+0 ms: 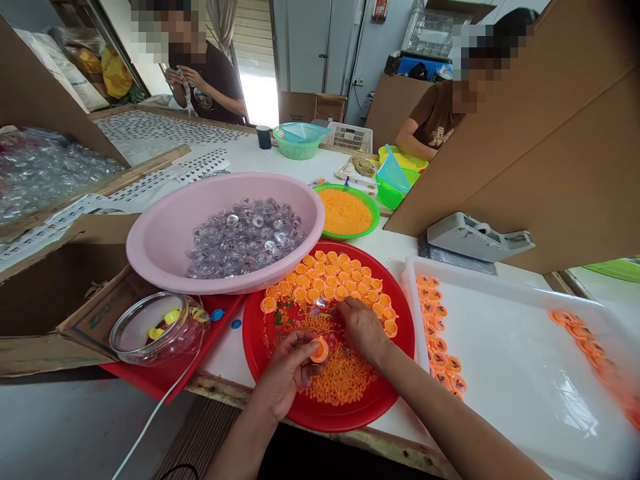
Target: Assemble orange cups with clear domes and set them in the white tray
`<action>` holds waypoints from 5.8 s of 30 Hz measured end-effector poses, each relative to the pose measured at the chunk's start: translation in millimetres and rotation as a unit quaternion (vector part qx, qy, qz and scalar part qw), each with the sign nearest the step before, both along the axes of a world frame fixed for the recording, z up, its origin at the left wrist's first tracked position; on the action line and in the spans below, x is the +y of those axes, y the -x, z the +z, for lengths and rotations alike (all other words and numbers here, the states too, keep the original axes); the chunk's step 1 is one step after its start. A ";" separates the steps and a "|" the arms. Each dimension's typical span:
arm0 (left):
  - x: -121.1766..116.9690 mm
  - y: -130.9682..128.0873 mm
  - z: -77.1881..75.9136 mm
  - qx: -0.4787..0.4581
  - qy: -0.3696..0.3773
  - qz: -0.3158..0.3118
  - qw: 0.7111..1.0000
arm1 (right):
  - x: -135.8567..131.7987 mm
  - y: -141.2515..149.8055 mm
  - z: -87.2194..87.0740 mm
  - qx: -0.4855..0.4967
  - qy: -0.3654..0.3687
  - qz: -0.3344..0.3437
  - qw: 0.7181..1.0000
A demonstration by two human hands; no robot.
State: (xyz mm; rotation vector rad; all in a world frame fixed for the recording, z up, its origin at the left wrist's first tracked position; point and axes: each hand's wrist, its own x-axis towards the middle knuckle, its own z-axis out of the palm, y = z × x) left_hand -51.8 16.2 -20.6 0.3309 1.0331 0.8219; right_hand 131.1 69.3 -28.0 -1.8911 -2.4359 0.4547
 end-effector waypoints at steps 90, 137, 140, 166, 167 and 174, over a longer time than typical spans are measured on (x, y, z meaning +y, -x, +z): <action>-13.5 -41.7 1.3 0.111 -0.227 -0.055 0.966 | -92.1 -7.0 21.3 0.460 0.005 -0.180 0.869; 94.1 -86.4 -4.8 0.544 -0.487 -0.282 0.623 | -9.8 -38.0 -2.7 -0.035 0.019 -0.013 0.999; 93.8 -89.7 -1.1 0.557 -0.484 -0.282 0.613 | -8.0 -36.8 -4.3 -0.035 0.022 -0.017 0.999; 68.8 -83.2 -2.5 0.515 -0.507 -0.190 0.665 | -42.1 -62.5 22.0 0.518 0.169 -0.222 0.808; 62.2 -77.6 -3.8 0.493 -0.508 -0.181 0.683 | -45.0 -60.2 26.1 0.567 0.200 -0.236 0.764; 8.3 -55.5 -18.4 0.358 -0.431 -0.108 0.821 | -66.5 -31.5 29.6 0.653 0.310 -0.264 0.638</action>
